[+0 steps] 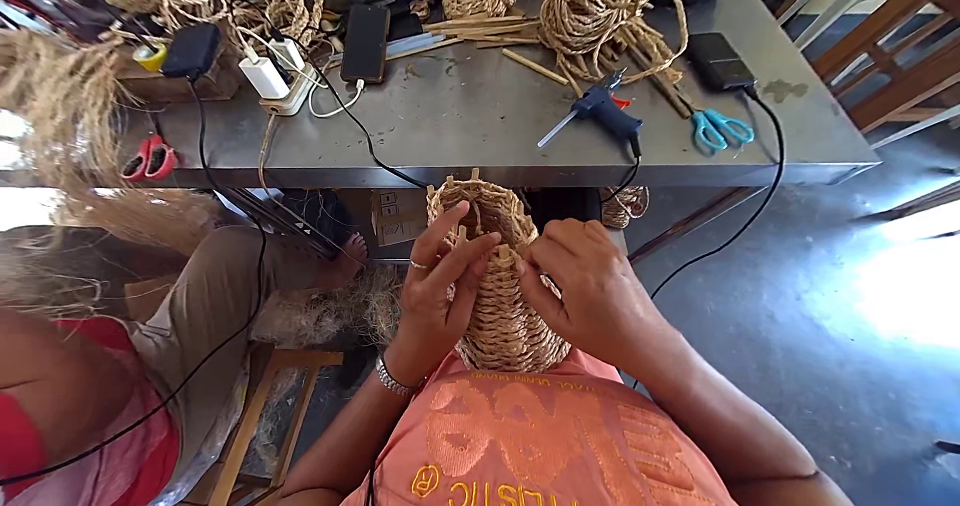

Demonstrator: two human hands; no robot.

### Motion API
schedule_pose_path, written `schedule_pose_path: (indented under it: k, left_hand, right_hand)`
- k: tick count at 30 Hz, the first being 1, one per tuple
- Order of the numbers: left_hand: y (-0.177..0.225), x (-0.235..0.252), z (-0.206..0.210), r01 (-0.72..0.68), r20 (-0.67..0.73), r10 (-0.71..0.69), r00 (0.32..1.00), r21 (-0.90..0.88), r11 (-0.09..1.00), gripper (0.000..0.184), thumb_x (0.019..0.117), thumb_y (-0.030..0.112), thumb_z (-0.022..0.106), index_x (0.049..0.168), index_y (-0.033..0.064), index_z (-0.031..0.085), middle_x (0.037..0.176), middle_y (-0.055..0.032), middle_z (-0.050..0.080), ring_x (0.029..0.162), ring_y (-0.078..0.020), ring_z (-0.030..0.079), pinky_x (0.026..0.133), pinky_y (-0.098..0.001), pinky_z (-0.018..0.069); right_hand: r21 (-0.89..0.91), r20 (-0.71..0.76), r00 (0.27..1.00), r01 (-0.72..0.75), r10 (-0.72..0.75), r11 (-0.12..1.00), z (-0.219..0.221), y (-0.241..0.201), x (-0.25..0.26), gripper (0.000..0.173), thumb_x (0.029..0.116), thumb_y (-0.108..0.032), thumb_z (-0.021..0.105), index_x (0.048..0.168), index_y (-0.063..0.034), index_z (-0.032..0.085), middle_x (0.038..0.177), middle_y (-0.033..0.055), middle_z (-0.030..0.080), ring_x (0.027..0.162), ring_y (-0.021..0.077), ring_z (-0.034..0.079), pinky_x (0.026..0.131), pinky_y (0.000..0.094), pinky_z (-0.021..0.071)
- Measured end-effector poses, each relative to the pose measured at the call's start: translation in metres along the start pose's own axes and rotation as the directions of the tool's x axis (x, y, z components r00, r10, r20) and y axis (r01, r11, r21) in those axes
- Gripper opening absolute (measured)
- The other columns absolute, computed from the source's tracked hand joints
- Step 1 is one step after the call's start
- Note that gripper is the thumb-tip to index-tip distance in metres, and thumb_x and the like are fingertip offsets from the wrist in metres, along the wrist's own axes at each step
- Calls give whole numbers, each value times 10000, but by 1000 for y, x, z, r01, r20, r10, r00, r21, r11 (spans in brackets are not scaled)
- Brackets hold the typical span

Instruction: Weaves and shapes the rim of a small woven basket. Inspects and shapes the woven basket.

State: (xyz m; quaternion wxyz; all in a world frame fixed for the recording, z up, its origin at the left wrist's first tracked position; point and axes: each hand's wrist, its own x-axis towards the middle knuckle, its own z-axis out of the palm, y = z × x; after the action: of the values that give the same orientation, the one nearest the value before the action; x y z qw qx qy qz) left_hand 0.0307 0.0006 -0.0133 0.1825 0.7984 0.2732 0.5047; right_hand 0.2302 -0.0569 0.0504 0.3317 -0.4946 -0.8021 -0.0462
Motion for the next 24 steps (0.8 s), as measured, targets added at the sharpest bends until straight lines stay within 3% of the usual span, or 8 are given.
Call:
schedule_pose_path:
  k: [2, 4, 7, 15, 24]
  left_hand:
    - [0, -6, 4, -12, 11, 12, 1000, 28, 1000, 340, 1062, 293, 543, 1348, 165, 675, 1533, -42, 510, 1257, -162, 540, 1009, -365, 429]
    - [1, -10, 7, -4, 18, 3, 1000, 66, 998, 387, 1047, 349, 565, 1386, 179, 643, 1465, -4, 576, 1245, -152, 523, 1022, -370, 385]
    - [3, -13, 7, 4, 24, -6, 1000, 91, 996, 406, 1023, 344, 614, 1387, 162, 621, 1425, -15, 592, 1263, -165, 517, 1047, -375, 387]
    - [-2, -22, 13, -25, -17, 27, 999, 83, 996, 362, 1035, 353, 596, 1333, 150, 627, 1374, -20, 604, 1273, -143, 510, 1072, -352, 359]
    - [-3, -29, 16, -6, -13, 7, 1000, 62, 998, 323, 1021, 345, 622, 1264, 137, 672, 1291, -23, 614, 1211, -157, 500, 1049, -342, 351]
  right_hand:
    - [-32, -12, 1000, 21, -22, 999, 1, -1, -1, 261, 999, -177, 511, 821, -58, 660, 760, 57, 554, 758, 222, 560, 692, 379, 422]
    - [-57, -15, 999, 38, -39, 998, 3, -2, -2, 254, 998, -168, 515, 820, -54, 656, 757, 64, 552, 763, 238, 560, 702, 390, 417]
    - [-66, -10, 998, 54, -55, 996, 6, -2, -5, 252, 998, -170, 523, 822, -56, 661, 758, 64, 558, 771, 240, 566, 721, 393, 424]
    - [-15, -26, 998, 60, -61, 998, 7, 0, -11, 246, 992, -166, 530, 817, -62, 669, 763, 63, 587, 772, 229, 579, 716, 385, 428]
    - [-21, -20, 997, 68, -68, 997, 8, 1, -17, 248, 985, -158, 535, 799, -56, 664, 738, 62, 564, 743, 223, 562, 694, 373, 414]
